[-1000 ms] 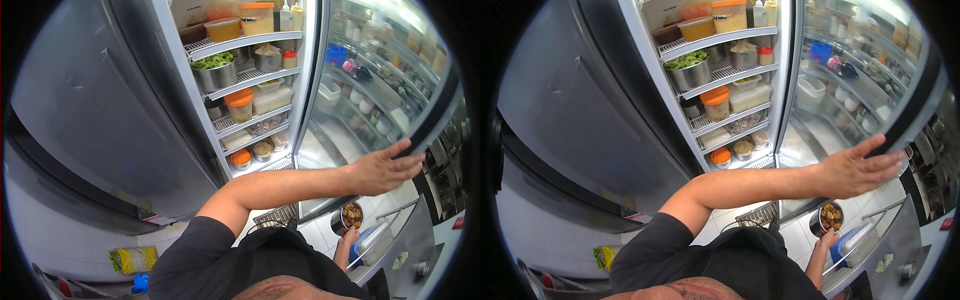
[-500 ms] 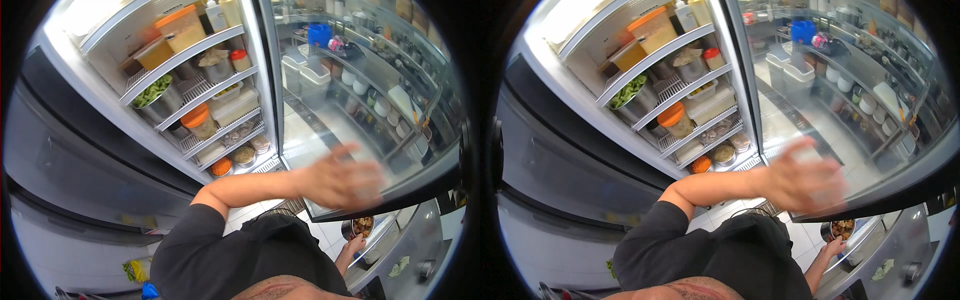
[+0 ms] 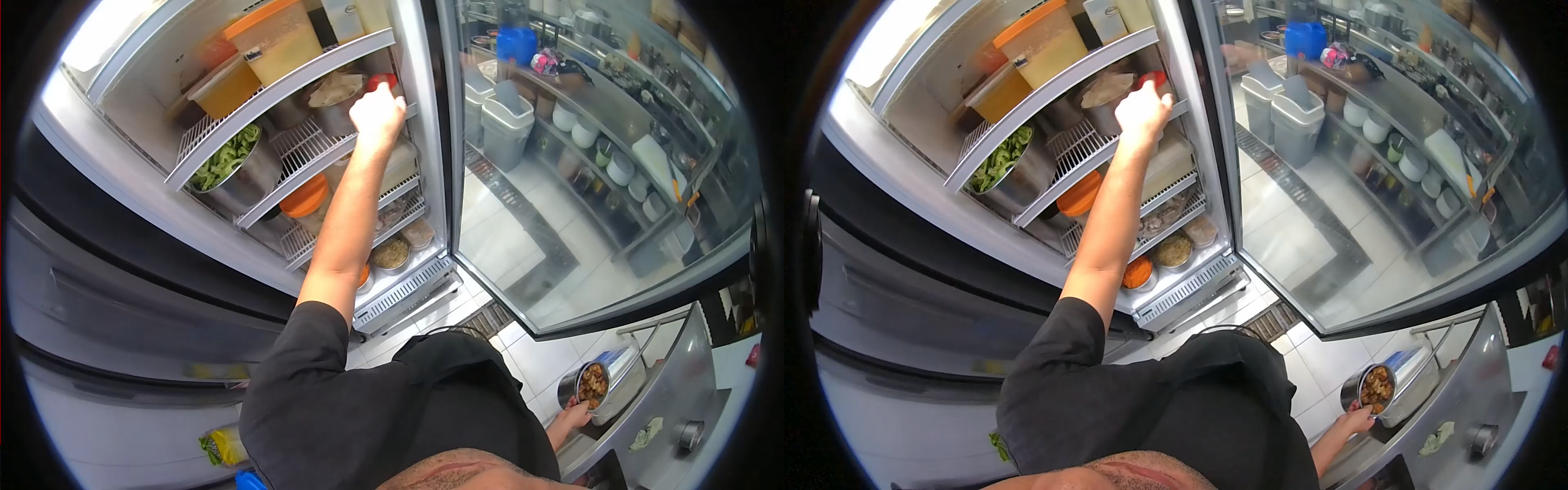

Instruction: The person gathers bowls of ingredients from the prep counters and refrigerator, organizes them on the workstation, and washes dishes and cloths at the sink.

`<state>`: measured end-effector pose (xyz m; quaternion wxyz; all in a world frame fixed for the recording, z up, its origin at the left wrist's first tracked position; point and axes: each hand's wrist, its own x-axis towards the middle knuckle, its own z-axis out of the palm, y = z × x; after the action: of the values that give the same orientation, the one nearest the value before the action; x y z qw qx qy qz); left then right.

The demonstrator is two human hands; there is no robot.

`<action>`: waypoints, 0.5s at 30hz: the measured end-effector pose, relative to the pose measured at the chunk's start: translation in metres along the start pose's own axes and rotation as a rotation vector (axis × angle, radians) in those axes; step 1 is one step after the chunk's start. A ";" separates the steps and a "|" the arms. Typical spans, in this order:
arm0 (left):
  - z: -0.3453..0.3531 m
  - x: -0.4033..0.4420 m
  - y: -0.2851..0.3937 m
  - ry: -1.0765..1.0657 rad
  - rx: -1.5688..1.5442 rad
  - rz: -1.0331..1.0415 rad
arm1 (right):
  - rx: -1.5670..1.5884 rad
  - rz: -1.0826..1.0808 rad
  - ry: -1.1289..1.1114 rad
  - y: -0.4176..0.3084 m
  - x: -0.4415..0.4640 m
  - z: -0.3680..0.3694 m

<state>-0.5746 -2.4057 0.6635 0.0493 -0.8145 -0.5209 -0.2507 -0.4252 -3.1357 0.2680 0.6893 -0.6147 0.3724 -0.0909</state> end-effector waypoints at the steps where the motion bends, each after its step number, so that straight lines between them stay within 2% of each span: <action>1: 0.005 0.005 0.002 -0.013 0.028 0.024 | -0.007 0.017 0.007 0.001 -0.003 -0.002; 6: 0.006 0.009 0.003 0.013 -0.103 -0.026 | 0.115 0.023 -0.002 0.017 -0.032 -0.002; 12: 0.025 -0.012 0.016 0.359 -0.222 -0.075 | 0.037 -0.010 0.022 0.060 -0.021 -0.018; 15: 0.041 -0.001 0.020 0.523 -0.184 -0.116 | 0.029 0.024 0.006 0.062 -0.020 -0.022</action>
<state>-0.5430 -2.4018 0.6314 0.0934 -0.6920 -0.5115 -0.5008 -0.4740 -3.1272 0.2205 0.6979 -0.6000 0.3806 -0.0899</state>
